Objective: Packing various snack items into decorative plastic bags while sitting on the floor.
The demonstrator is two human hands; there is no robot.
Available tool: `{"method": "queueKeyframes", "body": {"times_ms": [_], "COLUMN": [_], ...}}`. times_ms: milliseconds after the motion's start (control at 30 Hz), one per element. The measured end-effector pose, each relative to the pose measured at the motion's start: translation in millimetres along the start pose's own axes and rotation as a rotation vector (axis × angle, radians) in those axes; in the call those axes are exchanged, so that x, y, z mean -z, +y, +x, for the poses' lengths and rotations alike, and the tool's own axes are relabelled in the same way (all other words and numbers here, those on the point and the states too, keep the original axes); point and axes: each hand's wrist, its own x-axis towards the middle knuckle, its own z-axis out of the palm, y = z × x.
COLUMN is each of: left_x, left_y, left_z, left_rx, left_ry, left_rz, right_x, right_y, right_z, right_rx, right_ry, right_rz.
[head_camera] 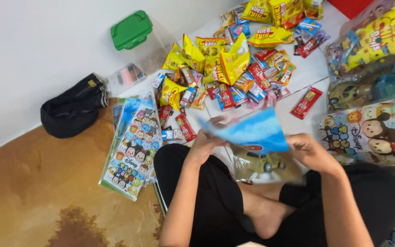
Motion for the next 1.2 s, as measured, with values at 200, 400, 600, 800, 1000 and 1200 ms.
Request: {"method": "queueKeyframes", "body": {"times_ms": [200,400,600,800,1000,1200], "left_x": [-38,-43,-6,-8,35,18], "left_y": [58,31,-49,-64,-128,-93], "left_z": [-11,-23,-21,-8,-1,-5], "left_rx": [-0.389,-0.347,-0.012,0.021,0.102,-0.135], "left_ry": [-0.212,-0.117,-0.087,-0.031,0.145,0.043], "left_rz": [0.305,0.656,0.888,0.633,0.874,1.229], "right_x": [-11,-2,5,23,18,13], "right_y": [-75,25,115,212,246,260], "right_z": [12,-25,-58,-83,-90,-91], "right_rx": [0.268,0.041,-0.165,-0.237,-0.442,-0.595], "right_ry": [0.36,0.401,0.337,0.584,0.551,0.508], "right_rz": [-0.707,-0.772,-0.595,-0.58,-0.458,-0.553]}}
